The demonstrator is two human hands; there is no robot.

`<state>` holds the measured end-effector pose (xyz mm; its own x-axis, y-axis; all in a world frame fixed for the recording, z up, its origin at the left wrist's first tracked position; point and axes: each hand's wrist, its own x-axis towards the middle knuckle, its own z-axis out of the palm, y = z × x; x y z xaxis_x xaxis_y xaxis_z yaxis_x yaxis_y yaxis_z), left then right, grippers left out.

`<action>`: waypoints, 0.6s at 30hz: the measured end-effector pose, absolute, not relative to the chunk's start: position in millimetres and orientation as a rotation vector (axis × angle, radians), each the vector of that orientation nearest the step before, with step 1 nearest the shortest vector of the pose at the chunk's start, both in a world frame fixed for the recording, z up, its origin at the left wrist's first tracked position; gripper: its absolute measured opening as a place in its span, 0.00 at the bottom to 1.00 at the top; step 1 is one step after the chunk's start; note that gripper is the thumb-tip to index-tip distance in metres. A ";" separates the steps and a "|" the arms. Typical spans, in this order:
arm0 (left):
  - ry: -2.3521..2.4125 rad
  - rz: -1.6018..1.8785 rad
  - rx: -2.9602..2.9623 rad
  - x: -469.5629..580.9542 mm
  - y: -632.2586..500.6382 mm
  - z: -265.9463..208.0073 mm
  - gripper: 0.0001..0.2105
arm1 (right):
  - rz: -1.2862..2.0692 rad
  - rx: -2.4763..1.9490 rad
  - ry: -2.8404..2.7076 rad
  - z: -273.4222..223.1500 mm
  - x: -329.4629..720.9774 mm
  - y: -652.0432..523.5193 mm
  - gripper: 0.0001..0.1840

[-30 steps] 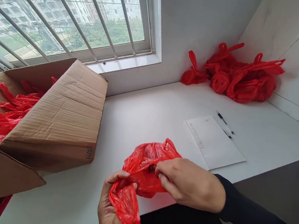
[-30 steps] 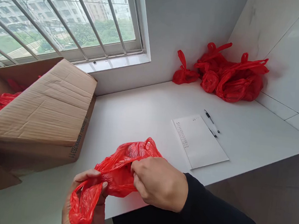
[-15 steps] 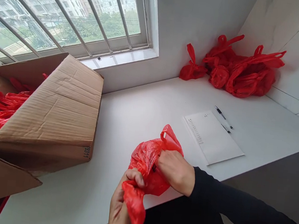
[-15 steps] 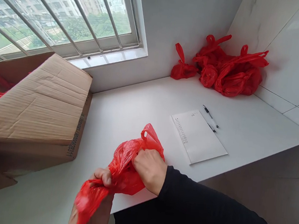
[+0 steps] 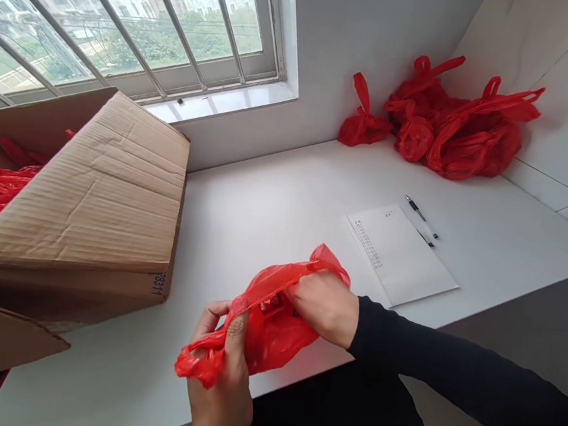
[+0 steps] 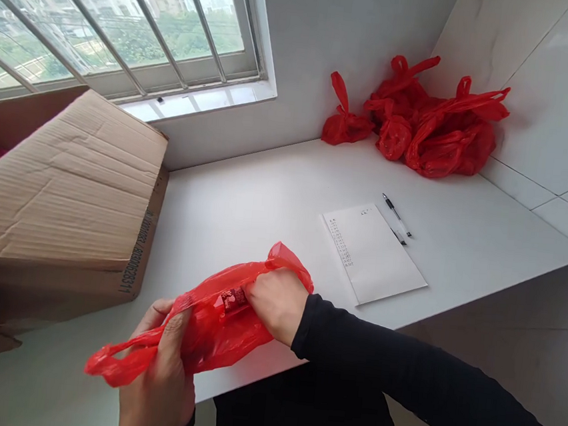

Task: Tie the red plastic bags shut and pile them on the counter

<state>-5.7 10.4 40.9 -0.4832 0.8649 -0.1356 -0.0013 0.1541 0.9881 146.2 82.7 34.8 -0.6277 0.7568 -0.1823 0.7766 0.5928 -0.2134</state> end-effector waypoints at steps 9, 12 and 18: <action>1.425 1.556 0.303 -0.2 13.5 46.6 0.12 | -0.392 1.348 2.796 33.5 154.9 86.7 0.09; 1.403 1.603 0.280 -0.9 12.4 43.9 0.10 | -0.401 1.408 2.713 41.7 155.6 84.8 0.05; 1.291 1.562 0.368 -2.4 11.0 41.9 0.02 | -0.353 1.276 2.814 38.3 151.6 89.3 0.09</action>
<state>-2.4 11.0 41.9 -0.4230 0.8339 -0.3546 -0.5050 0.1080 0.8563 151.6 89.3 38.3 -0.6630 0.7386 -0.1222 0.7459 0.6378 -0.1919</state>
